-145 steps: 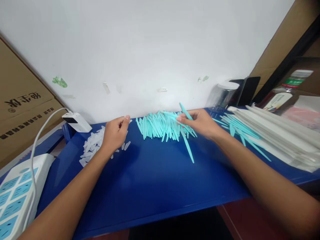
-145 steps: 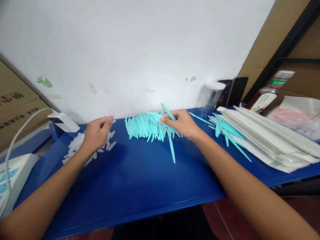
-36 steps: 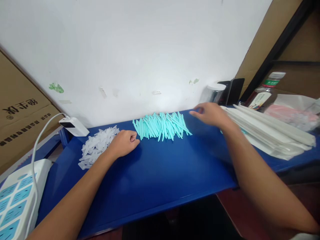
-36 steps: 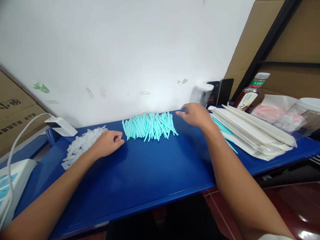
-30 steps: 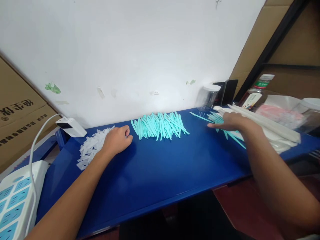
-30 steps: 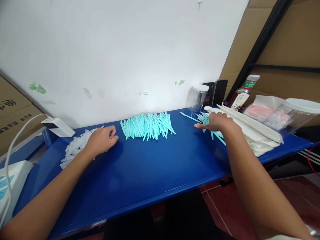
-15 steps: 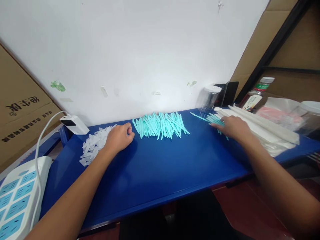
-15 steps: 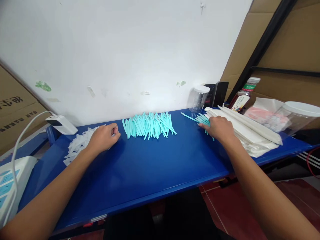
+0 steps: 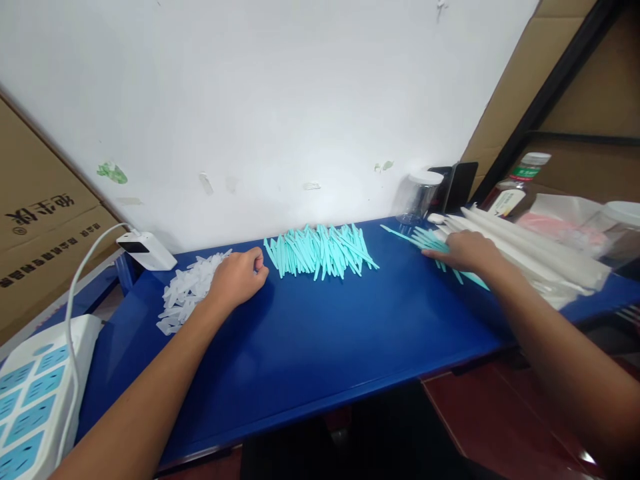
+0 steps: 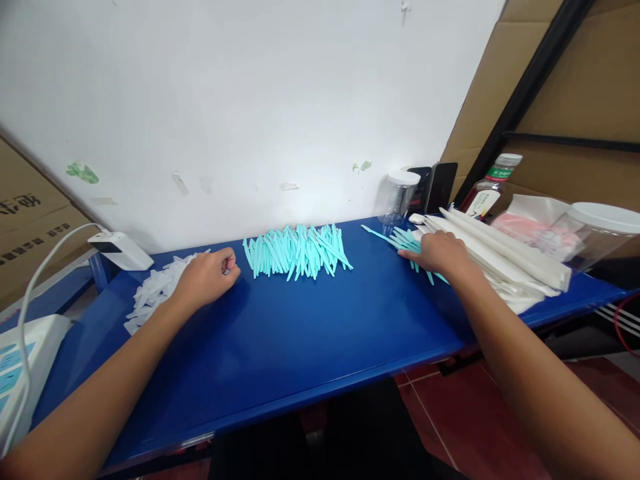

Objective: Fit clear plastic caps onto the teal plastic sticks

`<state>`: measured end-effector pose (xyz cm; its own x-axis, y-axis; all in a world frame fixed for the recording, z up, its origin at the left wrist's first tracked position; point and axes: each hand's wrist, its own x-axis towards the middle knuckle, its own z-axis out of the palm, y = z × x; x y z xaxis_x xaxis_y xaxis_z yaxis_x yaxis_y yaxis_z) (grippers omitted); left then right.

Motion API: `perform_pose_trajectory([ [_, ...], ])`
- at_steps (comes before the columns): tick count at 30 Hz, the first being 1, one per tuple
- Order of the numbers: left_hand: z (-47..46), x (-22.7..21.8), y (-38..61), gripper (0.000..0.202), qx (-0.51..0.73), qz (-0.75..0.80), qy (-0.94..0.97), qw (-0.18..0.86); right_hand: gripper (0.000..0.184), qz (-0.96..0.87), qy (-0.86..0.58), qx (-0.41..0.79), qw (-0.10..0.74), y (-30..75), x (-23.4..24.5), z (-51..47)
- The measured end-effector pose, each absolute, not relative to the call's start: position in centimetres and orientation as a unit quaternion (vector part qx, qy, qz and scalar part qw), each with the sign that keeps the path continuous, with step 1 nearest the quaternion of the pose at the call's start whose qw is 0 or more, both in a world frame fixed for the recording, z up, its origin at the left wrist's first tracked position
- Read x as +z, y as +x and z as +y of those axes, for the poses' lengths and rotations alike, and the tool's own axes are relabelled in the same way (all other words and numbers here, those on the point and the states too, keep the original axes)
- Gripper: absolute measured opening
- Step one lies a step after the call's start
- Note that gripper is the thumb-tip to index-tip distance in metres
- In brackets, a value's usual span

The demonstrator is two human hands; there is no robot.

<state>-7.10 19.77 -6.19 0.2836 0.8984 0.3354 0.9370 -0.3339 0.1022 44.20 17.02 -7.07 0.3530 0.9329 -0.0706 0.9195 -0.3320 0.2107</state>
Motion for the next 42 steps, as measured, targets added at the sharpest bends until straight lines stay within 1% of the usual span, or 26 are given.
perform_pose_trajectory([
  [7, 19.7, -6.1, -7.0, 0.010, -0.174, -0.566, -0.805, 0.042, 0.046, 0.578, 0.800, -0.031, 0.155, 45.0, -6.5, 19.2],
  [12, 19.6, -6.0, -7.0, 0.011, -0.176, -0.557, -0.811, 0.035, 0.041, 0.580, 0.797, -0.052, 0.160, 44.5, -6.7, 19.7],
  [16, 19.5, -5.9, -6.9, 0.012, -0.180, -0.554, -0.813, 0.028, 0.037, 0.574, 0.806, -0.060, 0.129, 44.3, -7.4, 19.4],
  [19, 19.4, -5.9, -6.8, 0.012, -0.182, -0.551, -0.814, 0.026, 0.033, 0.571, 0.816, -0.054, 0.072, 44.3, -7.1, 18.6],
  [23, 19.4, -5.9, -6.8, 0.010, -0.179, -0.548, -0.817, 0.025, 0.043, 0.551, 0.832, -0.030, -0.055, 43.9, -5.6, 17.8],
  [27, 19.6, -6.1, -7.0, 0.008, -0.184, -0.549, -0.815, 0.028, 0.034, 0.570, 0.794, -0.069, -0.199, 42.0, -4.6, 17.9],
  [28, 19.6, -6.1, -7.0, 0.008, -0.184, -0.550, -0.814, 0.028, 0.034, 0.578, 0.780, -0.077, -0.229, 41.4, -4.5, 18.1],
  [30, 19.6, -6.0, -7.0, 0.008, -0.184, -0.550, -0.814, 0.027, 0.040, 0.580, 0.763, -0.078, -0.274, 40.6, -3.9, 18.3],
  [32, 19.5, -5.9, -6.9, 0.008, -0.181, -0.552, -0.813, 0.024, 0.041, 0.572, 0.759, -0.068, -0.303, 40.5, -2.8, 18.2],
  [34, 19.4, -5.8, -6.8, 0.008, -0.178, -0.553, -0.814, 0.020, 0.038, 0.581, 0.757, -0.059, -0.294, 41.4, -1.4, 17.7],
  [35, 19.4, -5.7, -6.8, 0.008, -0.176, -0.553, -0.814, 0.020, 0.038, 0.609, 0.749, -0.063, -0.254, 42.1, -0.9, 17.2],
  [37, 19.4, -5.7, -6.8, 0.009, -0.174, -0.555, -0.813, 0.021, 0.048, 0.650, 0.745, -0.093, -0.116, 43.9, -0.4, 15.8],
  [39, 19.3, -5.7, -6.8, 0.009, -0.170, -0.557, -0.813, 0.024, 0.053, 0.634, 0.761, -0.141, 0.008, 45.7, -1.0, 13.8],
  [40, 19.3, -5.7, -6.8, 0.009, -0.167, -0.559, -0.812, 0.026, 0.055, 0.616, 0.770, -0.157, 0.055, 46.4, -1.7, 12.6],
  [41, 19.3, -5.7, -6.8, 0.008, -0.163, -0.560, -0.812, 0.031, 0.053, 0.606, 0.773, -0.170, 0.083, 46.8, -2.5, 11.4],
  [42, 19.3, -5.7, -6.9, 0.008, -0.158, -0.562, -0.811, 0.037, 0.049, 0.606, 0.767, -0.190, 0.092, 47.1, -3.2, 10.2],
])
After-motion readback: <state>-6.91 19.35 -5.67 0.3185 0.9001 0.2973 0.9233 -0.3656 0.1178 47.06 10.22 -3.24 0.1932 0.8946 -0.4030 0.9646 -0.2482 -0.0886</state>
